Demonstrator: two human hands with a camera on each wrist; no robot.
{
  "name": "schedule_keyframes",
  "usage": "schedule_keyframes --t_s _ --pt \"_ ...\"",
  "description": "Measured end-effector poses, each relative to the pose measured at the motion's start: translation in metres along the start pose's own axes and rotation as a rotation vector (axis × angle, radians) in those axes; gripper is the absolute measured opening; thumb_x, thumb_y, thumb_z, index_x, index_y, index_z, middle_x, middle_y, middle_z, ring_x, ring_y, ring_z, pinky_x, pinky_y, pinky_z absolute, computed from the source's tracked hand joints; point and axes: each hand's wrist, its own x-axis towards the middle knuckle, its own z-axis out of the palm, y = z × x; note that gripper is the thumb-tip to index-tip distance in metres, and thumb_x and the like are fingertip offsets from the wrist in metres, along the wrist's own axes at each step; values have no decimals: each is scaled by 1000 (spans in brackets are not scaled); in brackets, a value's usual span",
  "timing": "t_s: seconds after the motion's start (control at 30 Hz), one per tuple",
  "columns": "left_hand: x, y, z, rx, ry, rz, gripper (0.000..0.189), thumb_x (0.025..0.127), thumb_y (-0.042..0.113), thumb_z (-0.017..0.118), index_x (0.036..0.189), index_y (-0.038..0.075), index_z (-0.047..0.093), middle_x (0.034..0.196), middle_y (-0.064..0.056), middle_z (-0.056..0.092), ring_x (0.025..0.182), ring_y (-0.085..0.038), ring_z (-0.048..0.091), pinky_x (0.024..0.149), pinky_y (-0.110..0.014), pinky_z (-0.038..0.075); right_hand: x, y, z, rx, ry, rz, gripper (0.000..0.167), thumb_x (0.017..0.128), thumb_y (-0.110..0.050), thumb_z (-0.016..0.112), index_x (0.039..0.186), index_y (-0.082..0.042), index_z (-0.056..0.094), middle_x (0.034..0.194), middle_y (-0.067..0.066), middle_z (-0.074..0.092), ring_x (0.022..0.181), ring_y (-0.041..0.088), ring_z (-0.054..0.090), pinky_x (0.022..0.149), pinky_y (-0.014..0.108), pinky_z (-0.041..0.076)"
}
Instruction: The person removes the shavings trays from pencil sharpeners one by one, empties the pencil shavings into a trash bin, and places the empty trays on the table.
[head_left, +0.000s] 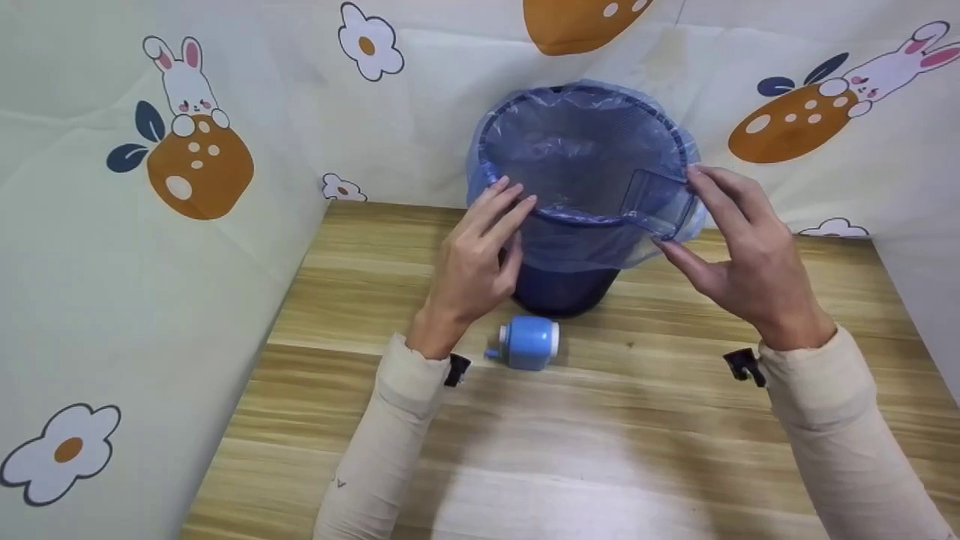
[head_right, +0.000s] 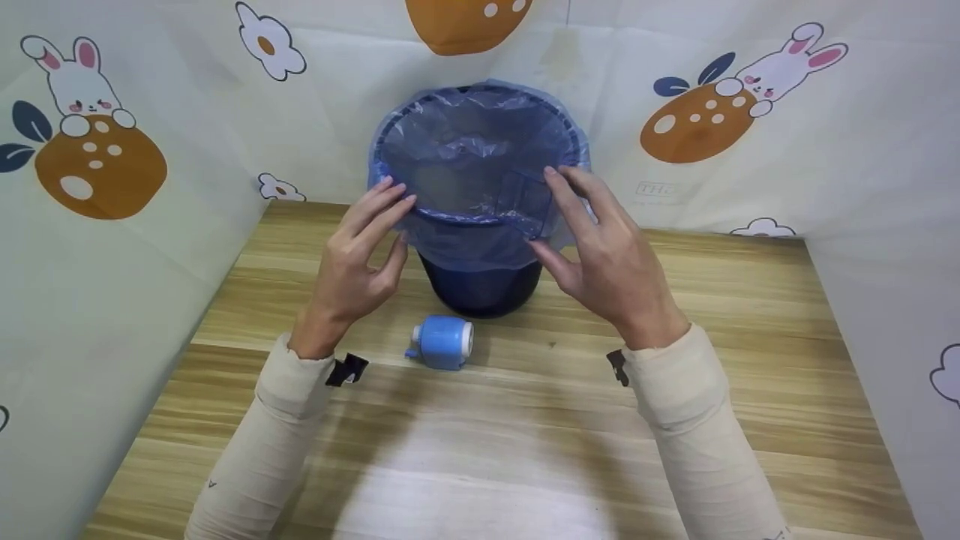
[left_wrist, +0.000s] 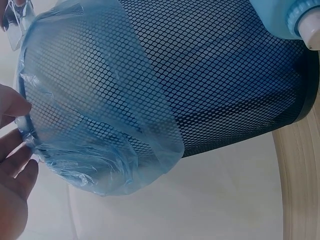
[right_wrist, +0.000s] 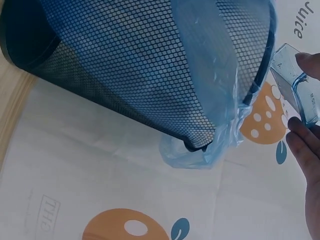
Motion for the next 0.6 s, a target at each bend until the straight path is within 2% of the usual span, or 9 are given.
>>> schedule_keyframes --t_s 0.17,0.27,0.37,0.47,0.6 --pt "-2 1 -2 -7 2 3 40 89 -5 57 127 -1 65 132 -20 61 132 -33 52 115 -35 38 -4 -4 -1 30 31 8 76 64 -1 88 134 3 58 126 23 57 109 37 58 108 16 38" --pt "-2 1 -2 -10 4 6 40 88 -6 57 127 -1 65 132 -21 61 131 -34 52 114 -35 39 -7 -6 -1 47 46 15 71 69 -8 86 133 3 58 125 24 58 110 37 58 107 16 39" --pt "-3 1 -2 -7 5 7 39 88 -5 57 126 -1 65 131 -21 61 130 -34 53 113 -35 40 -9 -7 -2 59 53 19 66 78 -24 83 132 3 59 124 24 59 110 38 58 107 17 39" --pt "-4 1 -3 -4 4 7 38 89 -5 58 125 -1 66 130 -21 61 130 -33 53 112 -35 41 -12 -8 -3 65 57 23 68 86 -43 75 132 4 59 123 24 59 110 38 58 108 17 39" --pt "-6 2 -5 -9 11 8 36 89 -4 58 124 -1 66 130 -21 61 129 -34 53 112 -34 41 -16 -10 -3 60 64 30 72 89 -53 66 131 4 59 123 25 59 110 37 59 109 18 39"
